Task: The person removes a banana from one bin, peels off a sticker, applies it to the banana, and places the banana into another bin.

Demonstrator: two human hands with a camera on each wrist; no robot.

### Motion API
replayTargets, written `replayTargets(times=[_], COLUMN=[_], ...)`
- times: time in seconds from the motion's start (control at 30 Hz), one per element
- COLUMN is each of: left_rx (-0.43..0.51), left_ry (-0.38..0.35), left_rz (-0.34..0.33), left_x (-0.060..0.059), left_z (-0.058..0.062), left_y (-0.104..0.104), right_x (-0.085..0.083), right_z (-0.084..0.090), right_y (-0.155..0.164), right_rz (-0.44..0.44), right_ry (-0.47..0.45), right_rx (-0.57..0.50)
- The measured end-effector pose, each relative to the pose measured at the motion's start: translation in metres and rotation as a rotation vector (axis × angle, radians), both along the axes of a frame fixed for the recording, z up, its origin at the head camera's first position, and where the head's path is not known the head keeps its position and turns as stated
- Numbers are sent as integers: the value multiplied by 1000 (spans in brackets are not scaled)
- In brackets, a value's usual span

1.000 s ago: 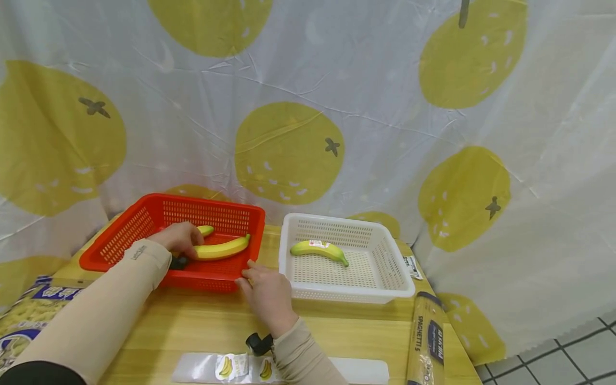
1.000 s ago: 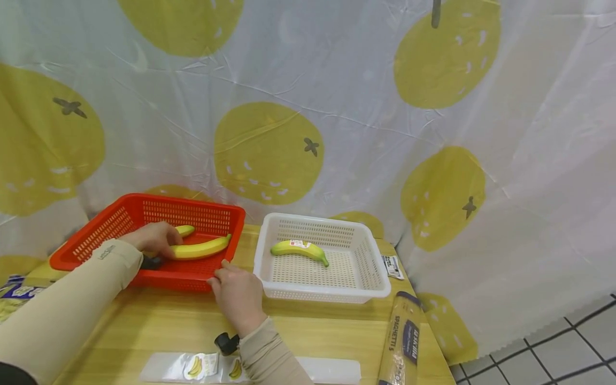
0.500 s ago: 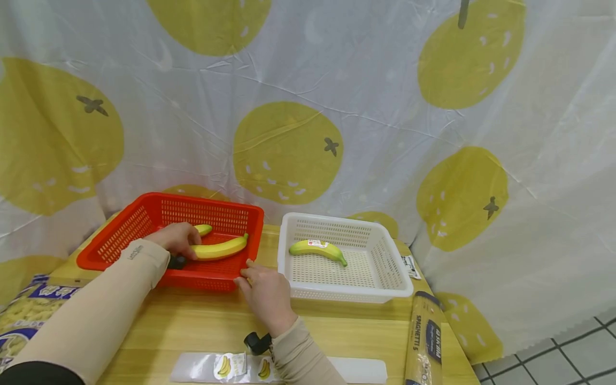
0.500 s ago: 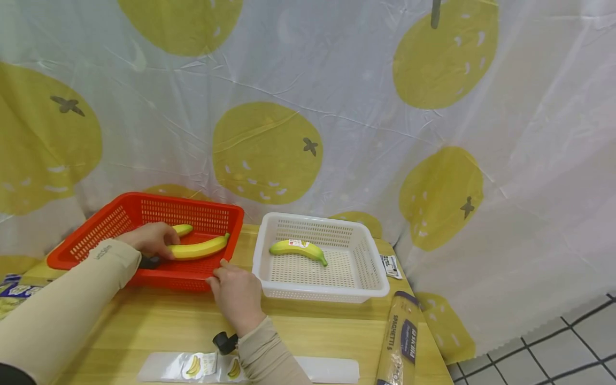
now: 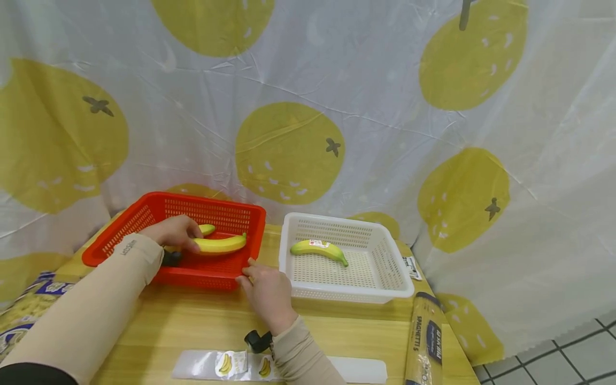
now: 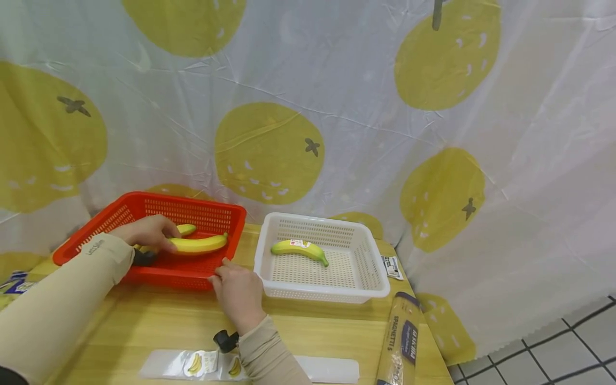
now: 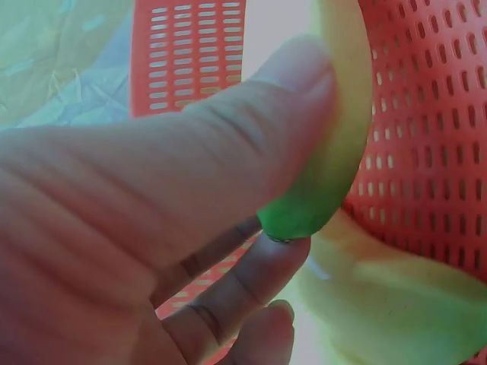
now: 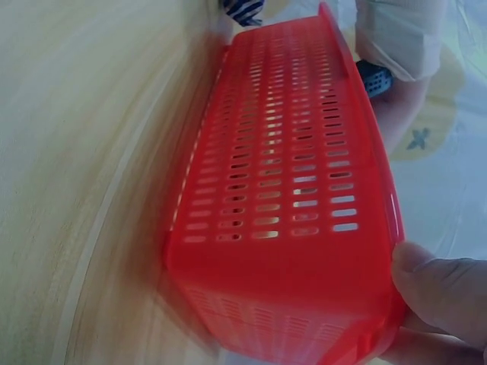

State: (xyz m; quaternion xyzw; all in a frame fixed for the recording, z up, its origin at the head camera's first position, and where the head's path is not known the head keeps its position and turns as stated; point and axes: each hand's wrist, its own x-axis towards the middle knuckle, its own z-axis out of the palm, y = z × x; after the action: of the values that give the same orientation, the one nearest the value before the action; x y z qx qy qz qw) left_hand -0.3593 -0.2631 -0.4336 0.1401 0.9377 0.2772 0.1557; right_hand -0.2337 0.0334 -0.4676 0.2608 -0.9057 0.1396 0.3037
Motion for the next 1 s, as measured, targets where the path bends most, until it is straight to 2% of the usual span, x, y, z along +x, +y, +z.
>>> replayTargets(times=[0.2, 0.33, 0.4, 0.47, 0.63, 0.7, 0.8, 0.9, 1.0], left_rx=[-24, -37, -35, -36, 6, 52, 138, 202, 269], left_ry=[16, 97, 134, 168, 313, 358, 384, 396, 396], left_rz=[42, 26, 27, 43, 81, 82, 72, 47, 1], left_x=[7, 12, 18, 26, 53, 68, 93, 118, 139], left_z=[20, 35, 42, 49, 67, 70, 68, 57, 40], left_y=[-3, -4, -5, -5, 3, 10, 23, 39, 53], right_x=[2, 1, 0, -1, -3, -3, 0, 3, 8], right_z=[4, 5, 5, 7, 15, 18, 20, 19, 15], right_y=[-2, 0, 3, 7, 27, 36, 49, 64, 79], right_rz=[2, -8, 15, 50, 155, 193, 237, 271, 310], right_ry=[-18, -8, 10, 38, 36, -2, -104, -274, -470], right_rx=[-8, -1, -21, -70, -320, -419, -545, -709, -910])
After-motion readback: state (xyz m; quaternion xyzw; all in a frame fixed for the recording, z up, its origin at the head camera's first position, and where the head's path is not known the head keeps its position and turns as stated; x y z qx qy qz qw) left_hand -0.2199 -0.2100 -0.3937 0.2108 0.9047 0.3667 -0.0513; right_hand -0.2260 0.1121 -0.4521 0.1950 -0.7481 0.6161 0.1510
